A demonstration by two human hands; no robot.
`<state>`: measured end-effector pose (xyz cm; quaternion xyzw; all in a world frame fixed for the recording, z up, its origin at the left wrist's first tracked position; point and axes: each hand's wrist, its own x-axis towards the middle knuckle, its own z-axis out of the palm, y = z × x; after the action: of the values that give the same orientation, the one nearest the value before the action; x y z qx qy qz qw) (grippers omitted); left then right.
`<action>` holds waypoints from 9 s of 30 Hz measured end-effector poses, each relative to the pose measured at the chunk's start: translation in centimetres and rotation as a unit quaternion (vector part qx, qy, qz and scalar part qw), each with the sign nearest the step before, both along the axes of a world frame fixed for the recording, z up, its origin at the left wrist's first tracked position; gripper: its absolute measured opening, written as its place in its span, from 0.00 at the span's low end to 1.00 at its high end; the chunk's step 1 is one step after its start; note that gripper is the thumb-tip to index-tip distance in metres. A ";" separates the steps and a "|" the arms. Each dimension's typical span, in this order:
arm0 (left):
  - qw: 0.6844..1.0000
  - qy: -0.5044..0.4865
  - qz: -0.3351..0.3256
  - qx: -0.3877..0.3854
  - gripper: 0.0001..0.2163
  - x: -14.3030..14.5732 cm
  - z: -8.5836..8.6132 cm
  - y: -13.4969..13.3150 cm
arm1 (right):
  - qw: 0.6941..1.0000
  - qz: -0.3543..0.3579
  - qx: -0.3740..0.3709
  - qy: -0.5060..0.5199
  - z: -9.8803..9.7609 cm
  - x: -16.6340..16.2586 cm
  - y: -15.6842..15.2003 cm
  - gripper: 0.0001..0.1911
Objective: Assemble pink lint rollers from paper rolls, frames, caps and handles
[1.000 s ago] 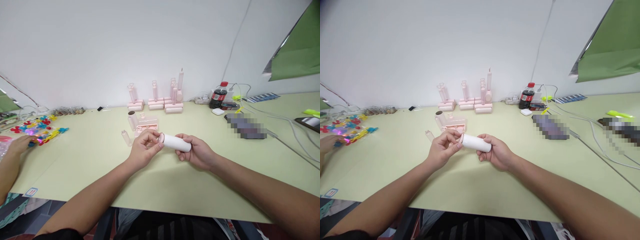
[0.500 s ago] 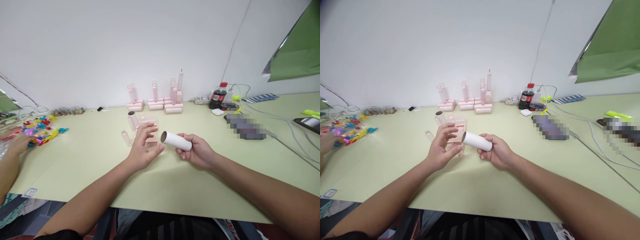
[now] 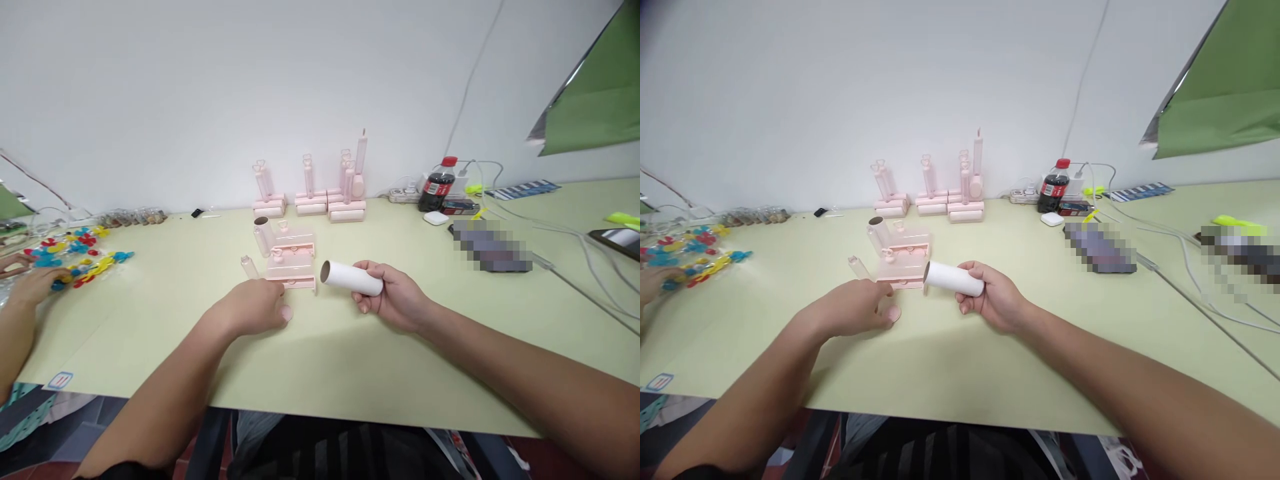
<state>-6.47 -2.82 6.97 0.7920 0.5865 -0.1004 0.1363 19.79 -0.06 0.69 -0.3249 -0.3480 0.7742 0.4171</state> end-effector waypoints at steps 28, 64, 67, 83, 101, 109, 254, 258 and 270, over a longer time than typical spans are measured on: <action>0.887 -0.448 -0.006 0.116 0.09 2.5 -2.6 1.1 | 0.999 0.035 0.003 -0.006 -0.2 -0.1 -0.3 0.07; 0.930 -0.342 -0.099 0.094 0.22 2.0 -2.1 0.9 | 0.999 0.038 -0.024 0.000 0.3 0.0 -0.4 0.07; 0.899 -0.403 -0.090 0.142 0.28 2.2 -2.6 0.8 | 0.999 0.022 -0.042 0.007 0.5 0.1 -0.2 0.07; 0.921 -0.294 -0.031 0.254 0.11 1.7 -1.7 1.0 | 0.998 -0.039 -0.049 0.019 0.7 0.1 0.2 0.08; 0.996 0.030 -0.043 0.078 0.09 2.1 -2.5 0.7 | 1.000 -0.002 -0.018 0.007 0.4 0.1 0.0 0.08; 0.978 -0.184 -0.029 0.095 0.04 2.1 -2.3 1.4 | 0.999 -0.026 -0.019 0.016 0.7 0.2 0.0 0.09; 0.874 -0.476 0.001 0.100 0.24 6.2 -6.6 -0.1 | 0.693 0.077 0.446 -0.561 0.5 1.1 -0.5 0.21; 0.853 -0.511 -0.016 0.107 0.27 6.0 -6.8 0.1 | 0.695 0.092 0.444 -0.557 1.0 1.0 -0.7 0.18; 0.858 -0.336 0.141 0.363 0.20 -5.0 1.7 2.0 | 0.833 0.032 0.344 -0.433 -0.3 0.4 -0.4 0.15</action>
<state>-11.42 -0.84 8.71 0.6796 0.6056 0.4121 0.0404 20.16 -0.47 0.35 -0.4513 -0.7468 0.3977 0.2837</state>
